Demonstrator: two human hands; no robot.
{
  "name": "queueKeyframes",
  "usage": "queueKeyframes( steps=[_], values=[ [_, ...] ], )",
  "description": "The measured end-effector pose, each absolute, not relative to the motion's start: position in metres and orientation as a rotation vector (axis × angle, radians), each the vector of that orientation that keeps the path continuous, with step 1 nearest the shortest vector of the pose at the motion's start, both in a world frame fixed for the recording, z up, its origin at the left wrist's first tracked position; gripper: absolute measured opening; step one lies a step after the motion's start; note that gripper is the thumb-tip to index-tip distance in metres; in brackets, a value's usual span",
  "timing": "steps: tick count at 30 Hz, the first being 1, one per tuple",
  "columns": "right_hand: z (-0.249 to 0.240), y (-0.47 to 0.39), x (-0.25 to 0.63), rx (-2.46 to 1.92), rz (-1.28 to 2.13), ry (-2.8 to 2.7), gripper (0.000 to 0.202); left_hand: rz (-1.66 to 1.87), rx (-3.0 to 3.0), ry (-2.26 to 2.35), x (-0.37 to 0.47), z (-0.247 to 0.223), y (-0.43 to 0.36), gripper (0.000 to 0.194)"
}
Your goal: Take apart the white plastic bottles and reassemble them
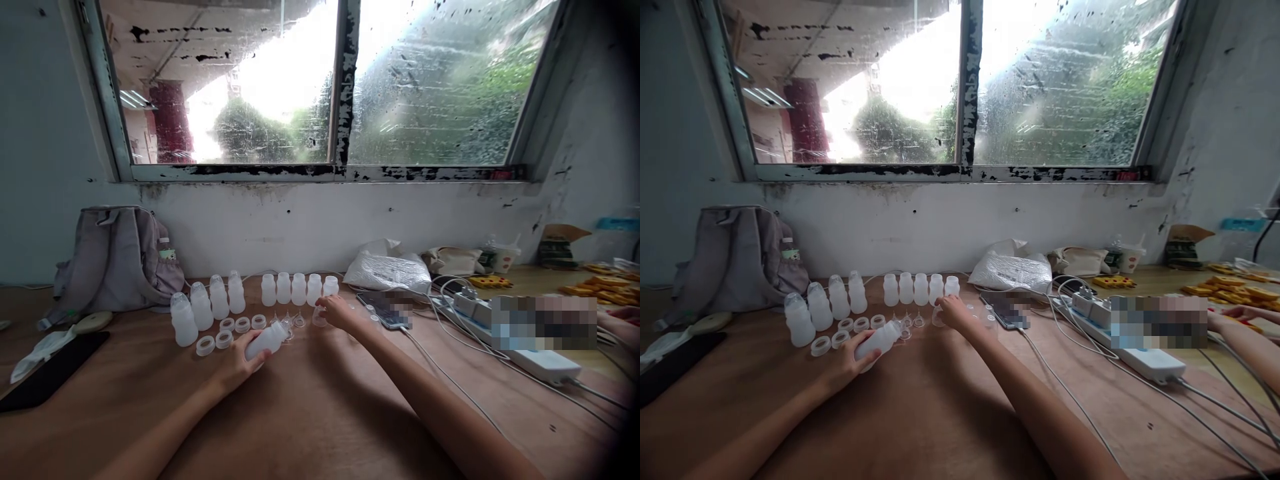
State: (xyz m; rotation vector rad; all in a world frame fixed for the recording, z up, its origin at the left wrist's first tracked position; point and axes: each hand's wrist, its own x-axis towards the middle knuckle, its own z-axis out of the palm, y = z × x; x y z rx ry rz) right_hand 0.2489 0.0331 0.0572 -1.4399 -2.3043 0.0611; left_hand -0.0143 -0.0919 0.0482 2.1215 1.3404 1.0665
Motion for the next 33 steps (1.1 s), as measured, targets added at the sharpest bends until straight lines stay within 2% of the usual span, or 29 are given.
queueKeyframes(
  steps=[3, 8, 13, 33],
  values=[
    [0.070, 0.029, 0.245, -1.399, 0.142, -2.243, 0.024, 1.063, 2.092, 1.349, -0.014, 0.050, -0.093, 0.036],
    [0.096, 0.006, 0.230, -0.968, 0.762, -1.964, 0.029, 1.098, 2.064, 1.322, -0.014, 0.052, -0.094, 0.035],
    [0.098, -0.012, 0.212, -0.833, 1.072, -1.905, 0.034, 1.096, 2.055, 1.327, -0.015, 0.048, -0.092, 0.037],
    [0.084, -0.015, 0.204, -0.726, 1.286, -1.963, 0.038, 1.106, 1.991, 1.151, -0.016, 0.038, -0.086, 0.036]
  ],
)
